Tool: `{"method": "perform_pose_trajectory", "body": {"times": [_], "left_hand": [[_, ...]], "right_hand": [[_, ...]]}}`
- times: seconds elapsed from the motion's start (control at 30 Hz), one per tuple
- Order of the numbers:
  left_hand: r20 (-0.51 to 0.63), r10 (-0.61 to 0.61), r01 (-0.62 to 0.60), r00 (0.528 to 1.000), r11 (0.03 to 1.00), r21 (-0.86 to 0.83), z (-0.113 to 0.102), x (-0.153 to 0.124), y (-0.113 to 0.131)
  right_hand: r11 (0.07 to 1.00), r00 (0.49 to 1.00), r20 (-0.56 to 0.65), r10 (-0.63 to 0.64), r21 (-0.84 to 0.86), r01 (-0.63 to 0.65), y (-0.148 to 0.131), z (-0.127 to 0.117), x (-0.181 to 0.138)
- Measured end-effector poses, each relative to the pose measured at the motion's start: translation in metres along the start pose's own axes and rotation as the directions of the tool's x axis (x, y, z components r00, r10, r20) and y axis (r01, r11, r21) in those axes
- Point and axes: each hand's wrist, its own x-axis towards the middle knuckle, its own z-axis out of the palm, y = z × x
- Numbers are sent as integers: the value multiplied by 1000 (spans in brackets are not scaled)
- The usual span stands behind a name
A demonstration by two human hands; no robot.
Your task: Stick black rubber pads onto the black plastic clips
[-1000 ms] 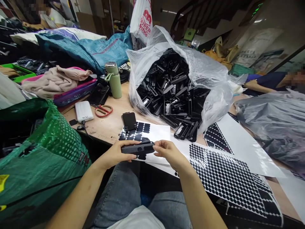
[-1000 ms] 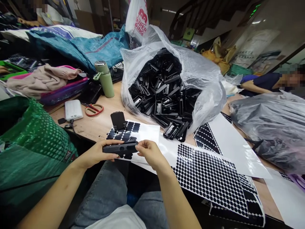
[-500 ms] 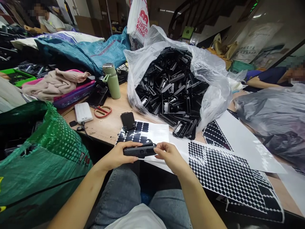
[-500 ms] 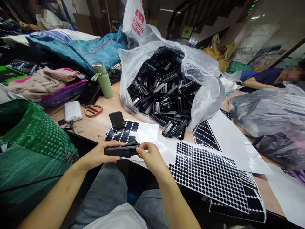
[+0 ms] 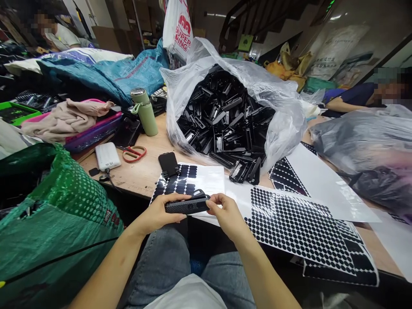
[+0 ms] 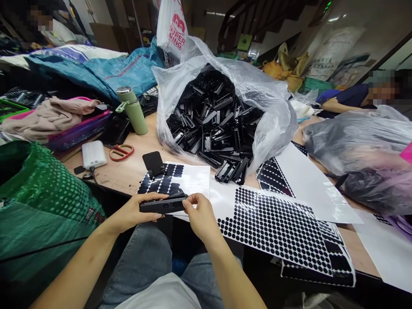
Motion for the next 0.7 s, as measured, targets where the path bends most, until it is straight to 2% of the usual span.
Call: {"method": "perform_pose_trajectory", "body": {"times": [0.1, 0.17, 0.23, 0.3, 0.4, 0.5, 0.6, 0.7], "left_hand": [[0, -13, 13, 1000, 1000, -8, 5, 1, 2], [-7, -34, 34, 999, 999, -13, 9, 3, 4], [6, -69, 69, 998, 997, -46, 14, 6, 4], [39, -92, 95, 995, 992, -83, 18, 10, 3], [78, -93, 99, 993, 991, -84, 25, 18, 3], [99, -97, 104, 990, 993, -62, 33, 24, 7], [117, -103, 109, 988, 993, -46, 39, 26, 12], [110, -97, 101, 989, 994, -34, 45, 27, 16]], "right_hand": [[997, 996, -71, -56, -59, 52, 4, 0, -3], [993, 981, -175, -85, -93, 69, 13, -10, -4], [977, 953, -292, -88, -210, 26, 29, -31, -4], [907, 935, -348, -70, -412, -86, 48, -59, -6], [766, 959, -284, -20, -621, -168, 71, -94, -12], [730, 976, -219, 6, -666, -154, 77, -106, -18], [784, 978, -210, 3, -606, -132, 61, -98, -24], [899, 986, -157, -54, -437, -21, 32, -78, -31]]}}
